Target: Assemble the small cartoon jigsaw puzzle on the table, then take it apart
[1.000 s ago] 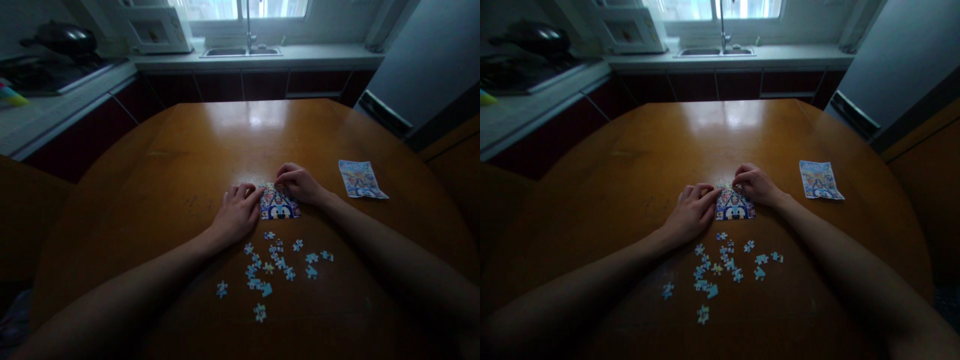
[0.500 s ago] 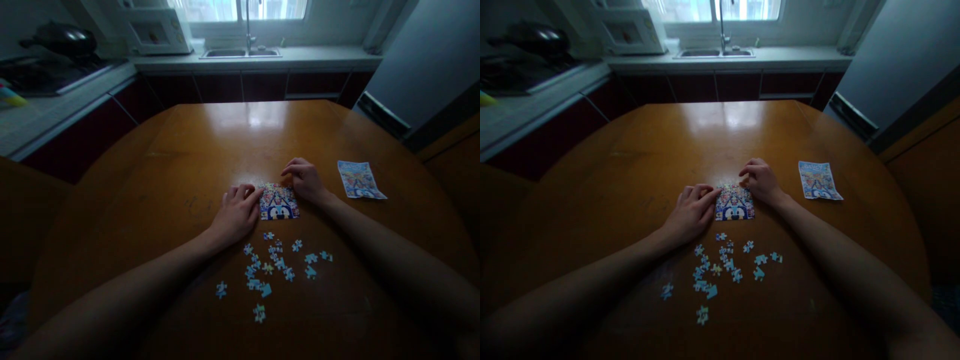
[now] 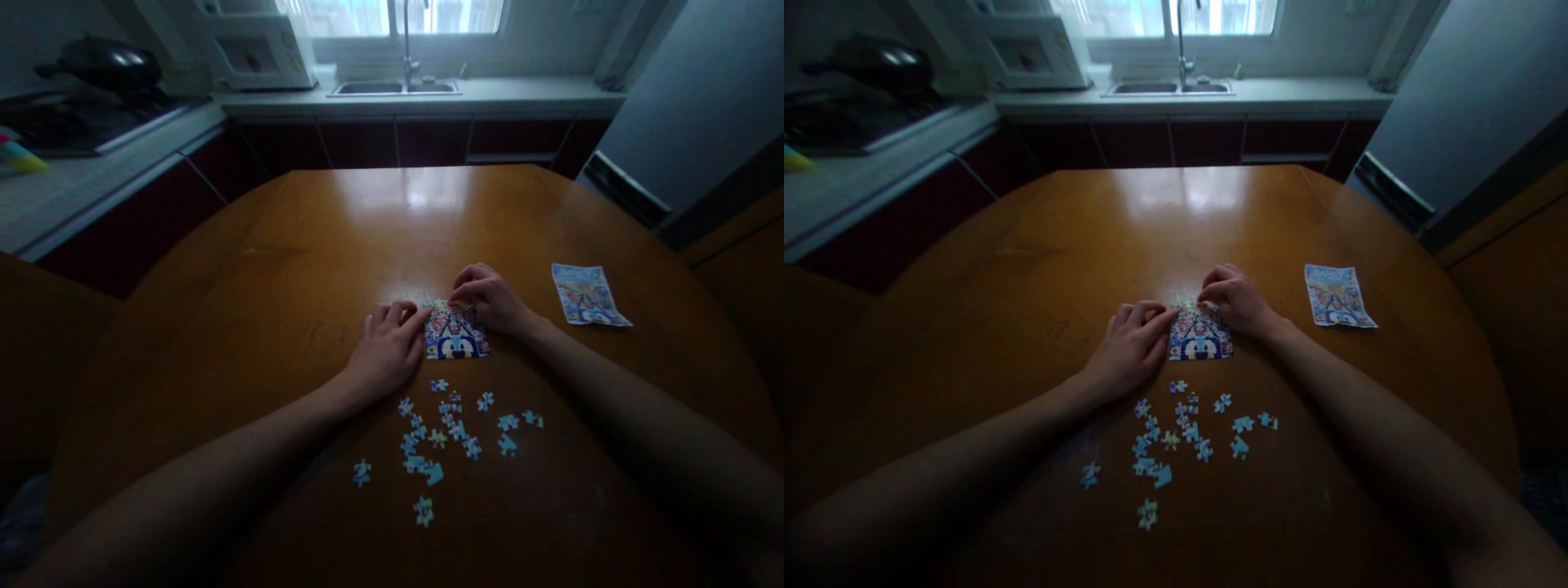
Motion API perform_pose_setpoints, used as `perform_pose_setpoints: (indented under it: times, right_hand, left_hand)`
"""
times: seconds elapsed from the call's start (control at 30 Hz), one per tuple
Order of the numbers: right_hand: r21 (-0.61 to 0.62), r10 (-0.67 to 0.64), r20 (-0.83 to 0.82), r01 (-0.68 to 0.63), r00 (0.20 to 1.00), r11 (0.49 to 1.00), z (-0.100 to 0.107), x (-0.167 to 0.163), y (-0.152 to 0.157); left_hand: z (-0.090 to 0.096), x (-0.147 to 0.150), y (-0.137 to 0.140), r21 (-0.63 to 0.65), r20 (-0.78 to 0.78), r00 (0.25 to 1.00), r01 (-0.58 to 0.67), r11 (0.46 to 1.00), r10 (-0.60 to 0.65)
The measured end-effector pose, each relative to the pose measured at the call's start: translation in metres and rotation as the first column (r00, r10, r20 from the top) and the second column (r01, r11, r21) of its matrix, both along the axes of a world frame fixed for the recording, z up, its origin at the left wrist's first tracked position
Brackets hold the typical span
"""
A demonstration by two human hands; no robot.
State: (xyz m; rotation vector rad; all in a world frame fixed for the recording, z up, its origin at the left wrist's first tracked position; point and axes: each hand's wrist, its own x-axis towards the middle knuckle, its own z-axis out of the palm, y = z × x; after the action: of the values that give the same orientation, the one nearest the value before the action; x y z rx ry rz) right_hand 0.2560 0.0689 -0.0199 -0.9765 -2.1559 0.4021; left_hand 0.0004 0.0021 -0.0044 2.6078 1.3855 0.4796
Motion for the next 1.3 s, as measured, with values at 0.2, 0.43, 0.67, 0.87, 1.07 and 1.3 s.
perform_pose_setpoints:
  times: [0.2,0.43,0.67,0.87,1.07,1.3]
  right_hand:
    - [-0.044,-0.033,-0.068,0.030,0.997,0.999,-0.001,0.001,0.001]
    - [-0.046,-0.096,-0.130,0.091,0.987,0.995,0.013,-0.002,-0.010]
    - [-0.191,0.534,0.143,-0.506,0.833,0.841,0.085,-0.042,-0.095]
    - [-0.252,0.454,0.526,-0.378,0.719,0.891,0.084,-0.060,-0.136]
    - [-0.253,0.416,0.606,-0.332,0.677,0.909,0.069,-0.068,-0.143]
    - [-0.319,0.400,0.641,-0.247,0.655,0.915,0.071,-0.075,-0.154]
  left_hand:
    - [0.001,0.001,0.000,0.004,-0.013,1.000,0.000,1.000,0.000]
    - [0.000,0.000,-0.001,0.017,-0.004,1.000,0.002,1.000,-0.002]
    - [-0.002,0.001,-0.001,0.012,-0.005,1.000,0.006,1.000,-0.006]
    - [0.000,0.002,-0.003,0.018,0.008,1.000,-0.014,1.000,0.014]
    - [0.000,0.002,-0.003,0.020,0.015,1.000,-0.012,1.000,0.011]
    - [0.000,0.002,-0.002,0.009,-0.007,1.000,-0.014,1.000,0.014]
